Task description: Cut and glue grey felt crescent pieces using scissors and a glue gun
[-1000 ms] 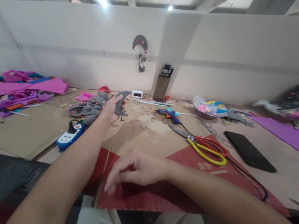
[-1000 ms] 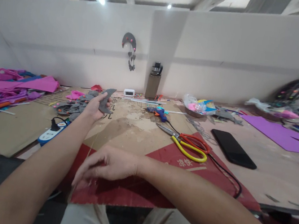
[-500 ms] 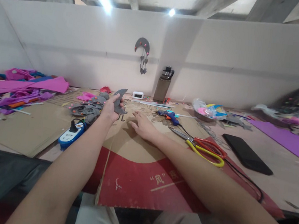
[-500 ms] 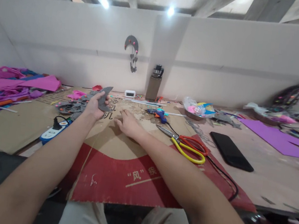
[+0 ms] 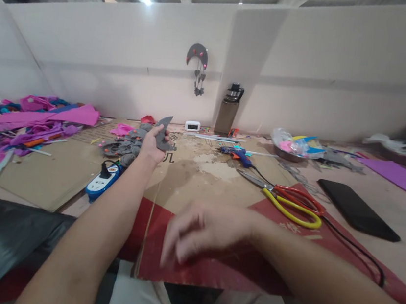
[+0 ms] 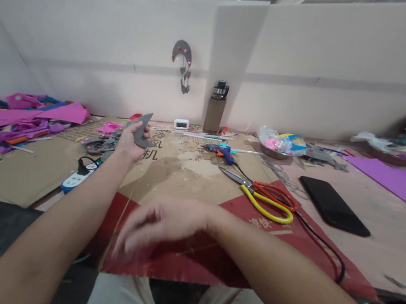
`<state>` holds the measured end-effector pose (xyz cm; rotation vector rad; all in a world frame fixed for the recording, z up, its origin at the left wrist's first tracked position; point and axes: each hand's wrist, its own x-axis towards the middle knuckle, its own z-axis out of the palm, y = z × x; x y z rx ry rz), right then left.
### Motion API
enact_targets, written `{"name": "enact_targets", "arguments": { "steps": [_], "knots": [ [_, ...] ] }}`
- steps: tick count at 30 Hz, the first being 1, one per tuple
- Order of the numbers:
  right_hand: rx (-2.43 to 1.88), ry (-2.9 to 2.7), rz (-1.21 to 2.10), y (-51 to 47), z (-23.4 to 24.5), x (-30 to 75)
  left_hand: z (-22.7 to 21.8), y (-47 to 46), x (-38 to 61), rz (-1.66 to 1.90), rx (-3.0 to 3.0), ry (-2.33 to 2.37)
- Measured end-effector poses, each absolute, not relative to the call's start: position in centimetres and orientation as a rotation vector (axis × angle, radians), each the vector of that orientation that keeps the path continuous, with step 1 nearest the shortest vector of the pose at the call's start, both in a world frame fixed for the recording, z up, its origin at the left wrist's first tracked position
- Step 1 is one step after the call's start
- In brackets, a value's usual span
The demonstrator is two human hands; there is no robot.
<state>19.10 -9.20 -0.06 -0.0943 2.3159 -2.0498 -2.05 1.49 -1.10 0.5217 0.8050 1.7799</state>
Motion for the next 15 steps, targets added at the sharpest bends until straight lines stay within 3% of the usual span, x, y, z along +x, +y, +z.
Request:
{"name": "enact_targets", "arguments": {
  "steps": [3,6,15],
  "knots": [
    [0.878,2.836,-2.212,-5.4,-1.3,18.7,-0.8,1.3,-1.2,1.801,0.525,0.789],
    [1.592,2.904,-2.151,-2.5,-2.9,18.0,-0.3,1.0,0.4,1.823,0.534,0.745],
    [1.487,2.698,-2.672,-0.9,-4.7,16.7,-0.7,-0.7,5.1,1.777,0.690,0.597]
  ]
}}
